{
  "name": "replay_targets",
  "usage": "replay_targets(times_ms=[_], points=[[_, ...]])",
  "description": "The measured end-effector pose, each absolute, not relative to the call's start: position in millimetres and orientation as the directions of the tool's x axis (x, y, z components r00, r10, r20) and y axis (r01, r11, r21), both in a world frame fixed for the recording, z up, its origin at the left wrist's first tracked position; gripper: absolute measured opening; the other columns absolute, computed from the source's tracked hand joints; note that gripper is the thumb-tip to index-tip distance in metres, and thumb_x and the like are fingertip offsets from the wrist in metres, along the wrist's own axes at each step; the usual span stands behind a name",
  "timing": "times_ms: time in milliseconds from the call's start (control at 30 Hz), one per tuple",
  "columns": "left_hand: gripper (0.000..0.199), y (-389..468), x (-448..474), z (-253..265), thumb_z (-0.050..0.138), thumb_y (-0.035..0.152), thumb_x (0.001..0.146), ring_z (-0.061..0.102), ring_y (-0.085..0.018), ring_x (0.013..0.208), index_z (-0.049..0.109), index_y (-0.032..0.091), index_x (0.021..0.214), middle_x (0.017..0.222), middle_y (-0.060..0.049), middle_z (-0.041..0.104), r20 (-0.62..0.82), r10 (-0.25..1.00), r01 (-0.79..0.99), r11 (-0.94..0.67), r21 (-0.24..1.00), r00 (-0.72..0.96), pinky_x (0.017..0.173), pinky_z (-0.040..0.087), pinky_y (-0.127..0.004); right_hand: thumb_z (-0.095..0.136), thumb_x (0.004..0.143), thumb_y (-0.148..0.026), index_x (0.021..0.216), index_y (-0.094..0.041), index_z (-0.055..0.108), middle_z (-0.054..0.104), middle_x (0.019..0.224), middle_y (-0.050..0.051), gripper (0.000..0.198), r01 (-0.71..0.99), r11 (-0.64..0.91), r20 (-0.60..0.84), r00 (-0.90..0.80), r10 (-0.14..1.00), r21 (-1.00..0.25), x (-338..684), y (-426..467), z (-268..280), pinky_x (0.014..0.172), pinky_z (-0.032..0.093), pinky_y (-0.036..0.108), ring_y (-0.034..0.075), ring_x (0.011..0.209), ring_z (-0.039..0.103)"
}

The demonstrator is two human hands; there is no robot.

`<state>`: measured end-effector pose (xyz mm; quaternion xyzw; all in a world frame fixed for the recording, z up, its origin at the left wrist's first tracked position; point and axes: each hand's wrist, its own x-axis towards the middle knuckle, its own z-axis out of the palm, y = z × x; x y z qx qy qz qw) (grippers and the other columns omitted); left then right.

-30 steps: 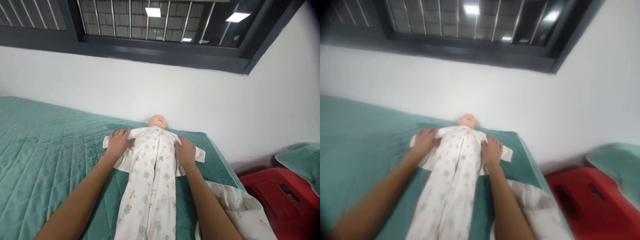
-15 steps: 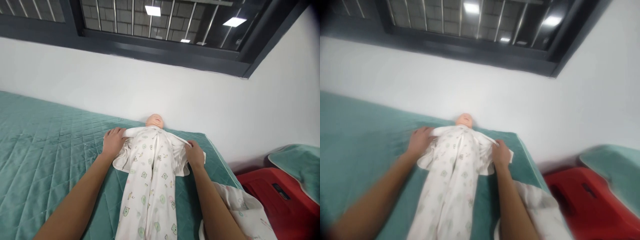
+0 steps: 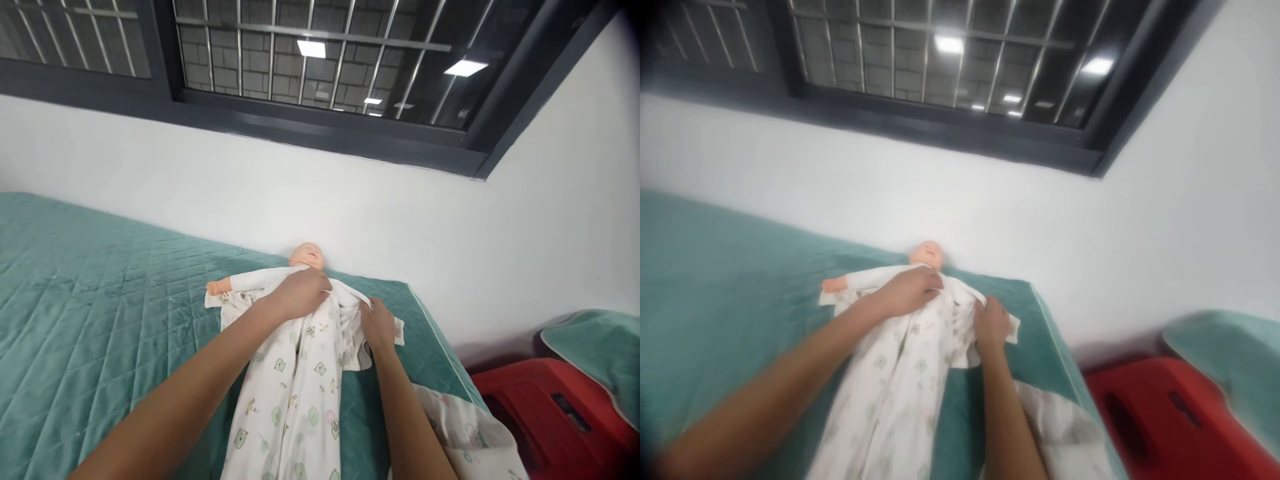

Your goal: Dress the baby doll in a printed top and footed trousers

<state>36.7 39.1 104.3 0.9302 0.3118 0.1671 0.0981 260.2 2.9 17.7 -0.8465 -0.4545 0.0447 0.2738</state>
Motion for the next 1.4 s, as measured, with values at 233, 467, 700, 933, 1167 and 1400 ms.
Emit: replay_targets(times_ms=[233, 467, 700, 933, 1167, 1400], points=[[0.018, 54.3, 142.2, 106.5, 0.058, 0.018, 0.083, 0.064, -0.029, 0.103, 0.071, 0.015, 0.094, 0.112, -0.014, 0.069, -0.142, 0.577, 0.589, -0.806, 0.059, 0.804, 0.084, 0.053, -0.039, 0.042, 0.091, -0.035, 0.114, -0.022, 0.065, 0.069, 0.112, 0.01, 0.035, 0.742, -0.431, 0.183, 0.586, 0.79, -0.514, 263.2, 2.7, 16.0, 0.088, 0.04, 0.034, 0.028, 0.112, 0.058], [0.022, 62.7, 171.9, 78.6, 0.062, 0.018, 0.079, 0.065, -0.028, 0.1, 0.069, 0.016, 0.1, 0.115, -0.013, 0.07, -0.165, 0.588, 0.592, -0.806, -0.03, 0.792, 0.088, 0.051, -0.041, 0.042, 0.093, -0.033, 0.113, -0.021, 0.065, 0.068, 0.116, 0.012, 0.033, 0.748, -0.434, 0.181, 0.581, 0.793, -0.502, 258.7, 0.8, 16.9, 0.092, 0.038, 0.038, 0.029, 0.117, 0.054], [0.032, 71.9, 165.7, 63.1, 0.052, 0.018, 0.086, 0.061, -0.031, 0.111, 0.061, 0.012, 0.117, 0.12, -0.018, 0.067, -0.044, 0.565, 0.559, -0.823, -0.105, 0.824, 0.096, 0.045, -0.047, 0.041, 0.095, -0.033, 0.116, -0.019, 0.063, 0.067, 0.118, 0.014, 0.034, 0.737, -0.437, 0.17, 0.588, 0.79, -0.516, 254.4, -2.3, 23.5, 0.093, 0.038, 0.039, 0.029, 0.118, 0.055], [0.032, 79.7, 167.9, 57.2, 0.056, 0.024, 0.084, 0.068, -0.027, 0.097, 0.06, 0.016, 0.115, 0.106, -0.014, 0.072, -0.069, 0.58, 0.573, -0.814, -0.1, 0.812, 0.085, 0.051, -0.039, 0.041, 0.095, -0.032, 0.115, -0.018, 0.063, 0.066, 0.119, 0.013, 0.033, 0.739, -0.425, 0.184, 0.585, 0.79, -0.523, 257.1, -1.8, 21.2, 0.09, 0.038, 0.037, 0.029, 0.116, 0.055], [0.036, 85.3, 159.2, 68.8, 0.064, 0.028, 0.079, 0.068, -0.028, 0.098, 0.059, 0.016, 0.113, 0.106, -0.014, 0.072, -0.064, 0.544, 0.534, -0.836, -0.127, 0.837, 0.086, 0.051, -0.039, 0.035, 0.096, -0.033, 0.112, -0.019, 0.063, 0.068, 0.114, 0.012, 0.035, 0.708, -0.43, 0.199, 0.619, 0.76, -0.561, 262.8, 0.2, 16.0, 0.085, 0.038, 0.032, 0.026, 0.106, 0.061], [0.037, 91.3, 136.8, 91.0, 0.058, 0.042, 0.085, 0.067, -0.03, 0.098, 0.058, 0.017, 0.112, 0.107, -0.015, 0.07, -0.025, 0.552, 0.54, -0.823, -0.174, 0.834, 0.084, 0.05, -0.041, 0.036, 0.097, -0.035, 0.118, -0.02, 0.06, 0.068, 0.112, 0.01, 0.035, 0.633, -0.425, 0.164, 0.66, 0.733, -0.648, 268.8, -0.6, 14.7, 0.084, 0.039, 0.03, 0.024, 0.102, 0.063]])
